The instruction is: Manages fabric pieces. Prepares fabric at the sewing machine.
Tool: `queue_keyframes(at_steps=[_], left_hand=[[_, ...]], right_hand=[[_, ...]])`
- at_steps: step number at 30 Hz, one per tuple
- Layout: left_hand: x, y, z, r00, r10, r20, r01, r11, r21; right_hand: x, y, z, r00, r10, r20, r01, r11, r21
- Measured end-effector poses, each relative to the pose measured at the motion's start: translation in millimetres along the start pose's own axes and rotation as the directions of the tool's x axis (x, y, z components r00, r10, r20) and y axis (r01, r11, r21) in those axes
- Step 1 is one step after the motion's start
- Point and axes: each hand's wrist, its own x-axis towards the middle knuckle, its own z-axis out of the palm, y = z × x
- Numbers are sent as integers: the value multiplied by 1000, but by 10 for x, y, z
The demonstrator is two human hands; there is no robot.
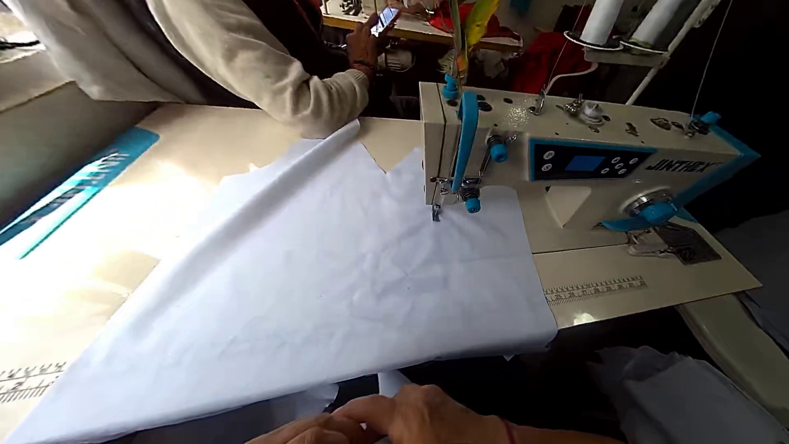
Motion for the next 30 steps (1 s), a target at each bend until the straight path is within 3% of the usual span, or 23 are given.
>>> queue_keyframes(at_steps=[2,4,8,12,14,17,21,30], left_hand=[[323,108,-20,999,-38,-28,36,998,-46],[566,7,116,997,7,-78,-15,994,-105],[880,-299,394,975,205,-87,-217,960,-179],[1073,-390,515,991,79,-107,-110,939,-326],[1100,-396,525,996,-11,-94,-30,905,-425],[1093,-392,445,991,-12,-137,-39,931,-362],[921,-328,225,983,59,-176,-88,983,-160],[508,-390,181,955,-20,-295,-9,995,-99]], right_hand=[[-290,103,-286,985,33,-169,-48,995,-87],[-626,226,-452,952,52,-302,-92,988,-121],[-1199,186,-621,873,210,-440,-211,976,46],[-1350,257,-671,723,226,-652,-52,960,275],[-1312,326,-719,678,199,-707,7,961,278],[-1247,438,-860,745,61,-664,29,992,124],[-1213,422,-1004,931,23,-364,2,998,68],[-1049,516,-832,851,168,-498,-79,978,194]])
